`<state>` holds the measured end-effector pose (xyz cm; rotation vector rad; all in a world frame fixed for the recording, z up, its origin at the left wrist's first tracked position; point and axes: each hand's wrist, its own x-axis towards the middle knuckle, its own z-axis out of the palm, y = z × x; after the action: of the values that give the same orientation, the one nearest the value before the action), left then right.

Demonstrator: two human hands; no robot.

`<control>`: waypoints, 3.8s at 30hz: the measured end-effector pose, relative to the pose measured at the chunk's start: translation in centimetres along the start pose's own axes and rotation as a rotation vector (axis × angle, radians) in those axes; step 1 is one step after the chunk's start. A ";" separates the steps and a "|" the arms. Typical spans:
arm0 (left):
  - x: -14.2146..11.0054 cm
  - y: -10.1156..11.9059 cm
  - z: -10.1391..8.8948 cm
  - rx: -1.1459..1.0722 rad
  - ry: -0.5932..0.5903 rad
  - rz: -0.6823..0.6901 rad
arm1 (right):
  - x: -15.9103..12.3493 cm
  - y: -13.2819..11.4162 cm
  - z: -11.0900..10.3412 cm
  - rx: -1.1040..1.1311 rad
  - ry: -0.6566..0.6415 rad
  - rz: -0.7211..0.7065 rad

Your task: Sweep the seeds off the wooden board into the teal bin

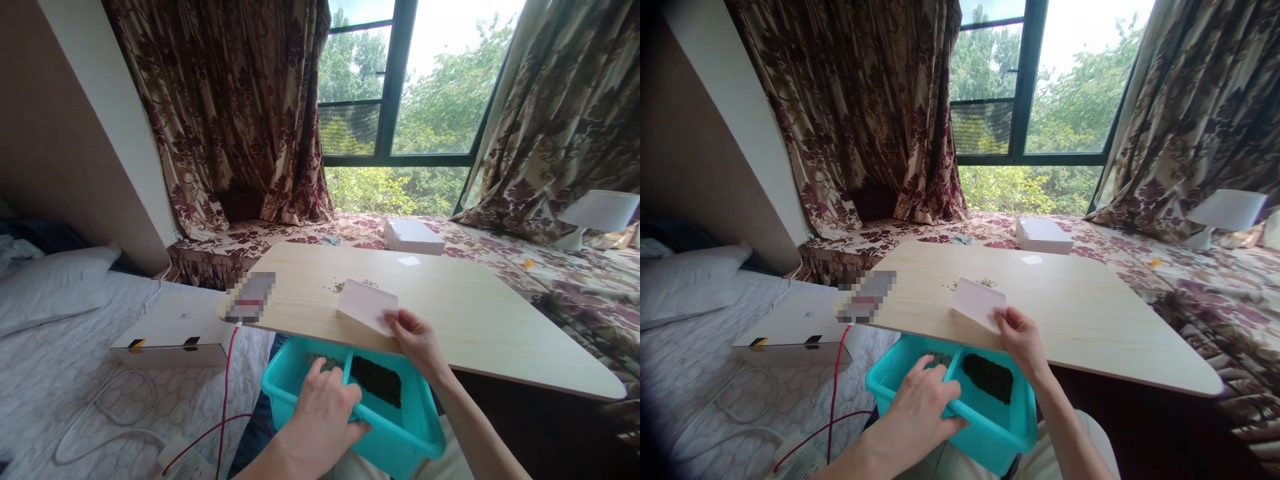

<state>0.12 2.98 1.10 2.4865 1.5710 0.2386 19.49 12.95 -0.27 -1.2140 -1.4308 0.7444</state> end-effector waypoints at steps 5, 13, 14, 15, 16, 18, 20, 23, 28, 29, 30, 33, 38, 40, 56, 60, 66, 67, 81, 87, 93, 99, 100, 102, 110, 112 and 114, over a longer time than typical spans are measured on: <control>0.2 0.1 -0.2 0.007 0.012 -0.001 | -2.0 -1.0 1.2 0.065 -0.136 -0.012; -0.2 -1.1 0.5 -0.027 0.083 -0.018 | 0.7 -0.2 -1.6 0.140 0.090 -0.033; -0.3 -1.4 0.6 -0.030 0.089 -0.036 | 1.4 0.2 -2.4 0.131 0.151 -0.030; -0.5 -1.7 0.6 -0.031 0.095 -0.056 | 2.0 0.6 -3.1 0.118 0.188 -0.027; -0.6 -2.0 0.7 -0.029 0.098 -0.073 | 2.6 1.0 -3.8 0.104 0.213 -0.023; -0.8 -2.4 0.6 -0.025 0.093 -0.098 | 3.3 1.6 -4.7 0.068 0.229 -0.019; -0.9 -2.7 0.5 -0.016 0.084 -0.114 | 3.6 2.1 -5.0 0.032 0.226 -0.014; -1.0 -2.9 0.5 -0.002 0.086 -0.127 | 3.8 2.3 -5.0 -0.020 0.221 -0.003; -1.0 -2.7 0.4 -0.025 0.097 -0.123 | 3.5 2.0 -4.7 -0.057 0.185 -0.017; -1.0 -2.6 0.4 -0.033 0.099 -0.121 | 3.4 2.0 -4.7 -0.054 0.179 -0.021; -1.0 -2.6 0.4 -0.038 0.101 -0.120 | 3.3 1.9 -4.7 -0.049 0.175 -0.023; -0.9 -2.4 0.2 -0.045 0.102 -0.119 | 3.1 1.7 -4.6 -0.032 0.169 -0.018; -1.0 -2.3 0.1 -0.047 0.086 -0.116 | 2.9 1.6 -4.4 -0.010 0.161 0.003; -1.0 -2.3 0.2 -0.046 0.088 -0.115 | 2.9 1.6 -4.4 -0.010 0.166 0.005; -0.8 -2.1 -0.4 -0.058 0.086 -0.113 | 1.9 2.0 -5.6 0.041 0.143 -0.015; -0.8 -2.1 -0.3 -0.066 0.092 -0.107 | 1.2 1.6 -6.1 0.013 0.137 0.015; -0.8 -2.0 -0.5 -0.054 0.075 -0.112 | 1.2 1.8 -5.8 0.008 0.130 0.014; -0.8 -2.0 -0.5 -0.055 0.069 -0.113 | 1.3 1.8 -5.7 0.017 0.130 0.016; -0.8 -2.0 -0.4 -0.066 0.090 -0.122 | 2.2 1.3 -4.9 0.026 0.155 0.034; -0.8 -2.1 -0.3 -0.075 0.101 -0.116 | 2.0 1.5 -4.8 0.066 0.107 0.045; -0.9 -2.1 -0.3 -0.072 0.098 -0.121 | 1.8 1.2 -5.0 0.100 0.109 0.050; -0.9 -2.2 -0.4 -0.072 0.081 -0.127 | 1.7 1.1 -5.2 0.084 0.066 0.083; -0.9 -2.2 -0.4 -0.071 0.081 -0.126 | 1.6 1.0 -5.3 0.087 0.058 0.089; -0.9 -2.2 -0.4 -0.071 0.082 -0.125 | 1.5 0.9 -5.3 0.099 0.055 0.094; -1.2 -3.0 -0.1 -0.049 0.114 -0.126 | 1.7 1.3 -4.6 0.074 0.048 0.095; -1.2 -3.2 -0.1 -0.039 0.123 -0.122 | 1.9 1.6 -4.2 0.072 0.035 0.086; -1.3 -3.4 -0.1 -0.031 0.127 -0.116 | 2.1 1.7 -3.9 0.066 0.020 0.069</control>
<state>-3.38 3.21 0.30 2.3888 1.7404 0.4069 23.85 14.78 -0.20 -1.2212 -1.3433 0.8181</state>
